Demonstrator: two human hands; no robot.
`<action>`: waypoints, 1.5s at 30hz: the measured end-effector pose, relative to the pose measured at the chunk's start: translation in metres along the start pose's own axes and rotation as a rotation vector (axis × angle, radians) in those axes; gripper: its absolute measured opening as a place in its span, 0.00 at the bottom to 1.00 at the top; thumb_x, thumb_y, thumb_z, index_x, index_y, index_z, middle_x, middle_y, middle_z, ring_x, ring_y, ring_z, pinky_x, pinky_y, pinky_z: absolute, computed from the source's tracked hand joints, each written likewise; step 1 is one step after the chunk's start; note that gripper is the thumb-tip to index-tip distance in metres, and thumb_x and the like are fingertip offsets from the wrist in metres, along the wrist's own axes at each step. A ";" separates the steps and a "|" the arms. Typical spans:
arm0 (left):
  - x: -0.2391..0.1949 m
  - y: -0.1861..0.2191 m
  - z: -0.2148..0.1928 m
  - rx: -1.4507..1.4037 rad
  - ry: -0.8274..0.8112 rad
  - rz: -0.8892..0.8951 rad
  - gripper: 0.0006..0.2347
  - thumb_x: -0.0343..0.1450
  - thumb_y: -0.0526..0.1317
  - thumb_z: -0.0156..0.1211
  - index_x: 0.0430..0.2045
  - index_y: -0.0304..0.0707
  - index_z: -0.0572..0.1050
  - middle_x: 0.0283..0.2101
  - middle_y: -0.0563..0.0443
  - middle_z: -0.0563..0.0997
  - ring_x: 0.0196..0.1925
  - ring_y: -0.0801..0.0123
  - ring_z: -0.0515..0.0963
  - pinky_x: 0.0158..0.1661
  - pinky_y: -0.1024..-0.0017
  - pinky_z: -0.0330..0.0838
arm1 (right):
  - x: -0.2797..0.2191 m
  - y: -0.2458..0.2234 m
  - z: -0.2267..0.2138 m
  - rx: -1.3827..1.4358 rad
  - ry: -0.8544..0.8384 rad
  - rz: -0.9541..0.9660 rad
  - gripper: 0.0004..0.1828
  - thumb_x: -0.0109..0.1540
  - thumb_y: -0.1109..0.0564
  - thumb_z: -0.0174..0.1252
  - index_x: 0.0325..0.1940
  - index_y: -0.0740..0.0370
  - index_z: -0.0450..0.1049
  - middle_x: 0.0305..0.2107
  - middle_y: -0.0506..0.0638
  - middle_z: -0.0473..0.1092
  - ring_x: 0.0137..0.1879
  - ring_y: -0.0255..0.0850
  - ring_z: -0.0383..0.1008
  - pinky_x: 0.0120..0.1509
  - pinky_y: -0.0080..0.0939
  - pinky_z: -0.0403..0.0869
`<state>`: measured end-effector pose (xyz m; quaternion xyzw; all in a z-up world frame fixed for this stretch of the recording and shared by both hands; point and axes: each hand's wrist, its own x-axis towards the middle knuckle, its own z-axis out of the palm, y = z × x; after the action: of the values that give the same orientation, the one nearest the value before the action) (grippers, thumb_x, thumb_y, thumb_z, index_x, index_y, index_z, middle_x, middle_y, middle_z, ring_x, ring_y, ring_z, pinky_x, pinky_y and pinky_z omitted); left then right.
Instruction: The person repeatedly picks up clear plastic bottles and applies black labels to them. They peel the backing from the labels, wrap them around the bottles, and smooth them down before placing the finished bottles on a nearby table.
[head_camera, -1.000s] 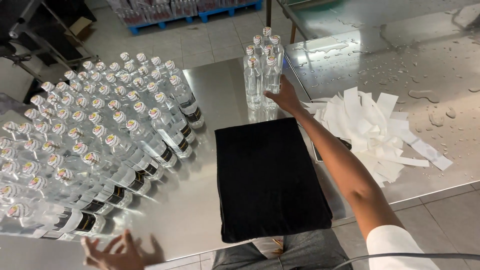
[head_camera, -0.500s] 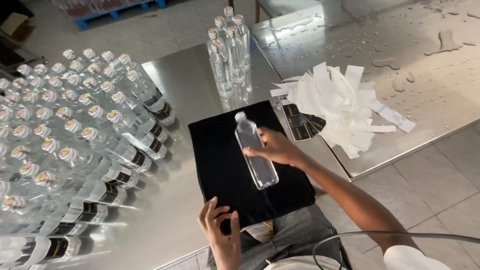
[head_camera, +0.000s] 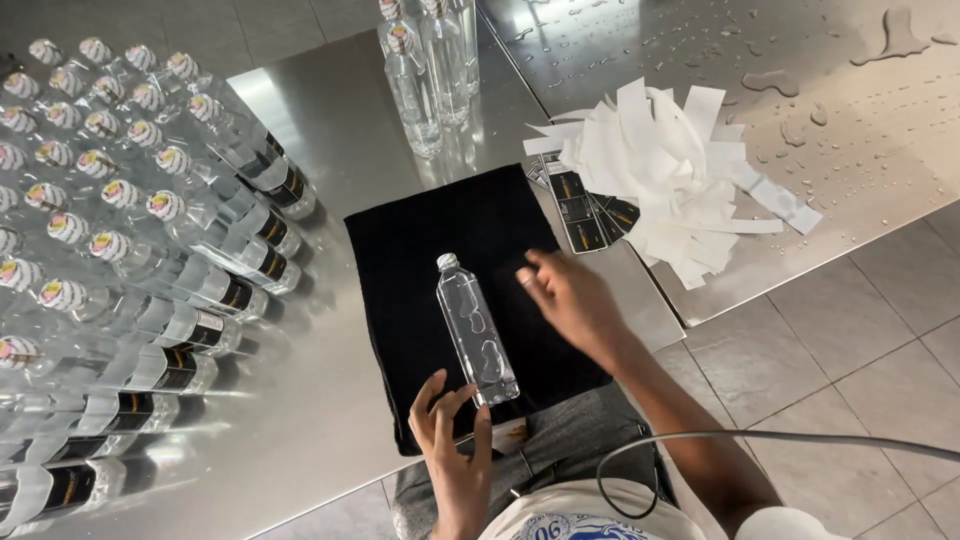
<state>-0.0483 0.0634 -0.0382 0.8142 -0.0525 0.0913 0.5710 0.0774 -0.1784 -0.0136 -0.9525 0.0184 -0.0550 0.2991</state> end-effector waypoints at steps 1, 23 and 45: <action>0.002 0.000 -0.002 0.005 0.002 -0.009 0.12 0.76 0.37 0.64 0.54 0.50 0.81 0.70 0.49 0.67 0.62 0.61 0.77 0.62 0.53 0.73 | 0.003 0.032 0.005 0.003 -0.009 0.000 0.29 0.74 0.40 0.49 0.70 0.62 0.74 0.41 0.54 0.81 0.37 0.42 0.82 0.34 0.38 0.81; 0.056 0.053 0.004 -0.529 -0.115 -0.081 0.22 0.77 0.44 0.60 0.65 0.34 0.69 0.65 0.38 0.80 0.64 0.54 0.84 0.64 0.61 0.81 | -0.045 0.054 -0.036 1.141 0.568 0.191 0.11 0.65 0.62 0.70 0.48 0.60 0.74 0.40 0.54 0.79 0.47 0.49 0.84 0.53 0.46 0.87; 0.083 0.041 0.018 -0.832 0.055 -0.196 0.09 0.77 0.33 0.67 0.44 0.23 0.78 0.36 0.45 0.81 0.37 0.67 0.88 0.49 0.61 0.85 | -0.053 -0.087 -0.032 0.150 0.366 -0.622 0.33 0.61 0.58 0.77 0.68 0.68 0.75 0.64 0.61 0.73 0.73 0.61 0.71 0.79 0.64 0.69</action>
<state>0.0270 0.0340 0.0108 0.5127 0.0078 0.0292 0.8580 0.0214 -0.1213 0.0571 -0.8623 -0.2229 -0.3141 0.3289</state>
